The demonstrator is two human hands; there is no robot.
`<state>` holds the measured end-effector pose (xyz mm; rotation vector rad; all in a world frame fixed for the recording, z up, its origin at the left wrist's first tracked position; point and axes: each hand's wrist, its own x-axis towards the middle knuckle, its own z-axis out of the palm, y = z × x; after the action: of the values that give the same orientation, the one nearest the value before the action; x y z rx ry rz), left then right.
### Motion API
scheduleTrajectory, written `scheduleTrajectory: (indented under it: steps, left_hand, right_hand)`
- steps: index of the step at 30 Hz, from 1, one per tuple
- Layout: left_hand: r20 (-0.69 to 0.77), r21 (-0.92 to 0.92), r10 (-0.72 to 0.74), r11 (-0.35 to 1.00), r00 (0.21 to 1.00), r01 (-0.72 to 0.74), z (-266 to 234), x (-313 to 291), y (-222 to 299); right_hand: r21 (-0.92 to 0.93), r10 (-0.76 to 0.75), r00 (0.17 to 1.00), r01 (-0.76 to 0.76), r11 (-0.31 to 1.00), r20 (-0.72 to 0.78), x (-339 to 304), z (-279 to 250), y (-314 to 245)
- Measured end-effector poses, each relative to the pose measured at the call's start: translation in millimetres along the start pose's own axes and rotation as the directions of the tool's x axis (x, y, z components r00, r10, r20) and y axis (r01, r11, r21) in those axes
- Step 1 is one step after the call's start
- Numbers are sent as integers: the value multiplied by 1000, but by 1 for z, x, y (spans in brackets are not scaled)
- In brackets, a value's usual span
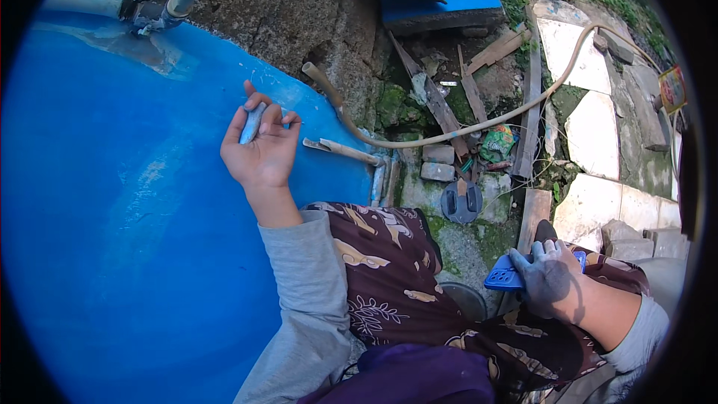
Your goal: The person rubs a blue container with a sanding piece, then holds a small piece of material against the container while holding a phone.
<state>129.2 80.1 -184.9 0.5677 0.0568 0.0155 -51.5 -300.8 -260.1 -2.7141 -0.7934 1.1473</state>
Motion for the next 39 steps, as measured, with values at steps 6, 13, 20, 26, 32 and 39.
scheduleTrajectory:
  steps: [6,13,20,26,32,39]
  left_hand:
    - [-192,-57,-157,987,969,149,-13,29,-31]
    - [-19,-63,-25,998,999,24,-2,4,-10]
    - [-128,-67,-126,991,984,118,-10,19,-24]
    - [-33,-38,-50,998,998,49,-2,8,-9]
    - [-106,-70,-135,989,985,128,-9,18,-24]
    - [-28,-36,-83,996,996,82,-6,12,-12]
  right_hand:
    - [-33,56,998,-55,998,29,-14,-4,-2]
    - [-25,69,996,-68,997,63,-10,-2,-1]
    - [-15,62,996,-61,998,66,-14,-8,-3]
    - [-7,40,999,-40,999,5,-8,-3,-1]
    - [-9,61,998,-61,998,8,-12,6,1]
    - [-31,41,998,-43,999,-49,-11,3,-1]
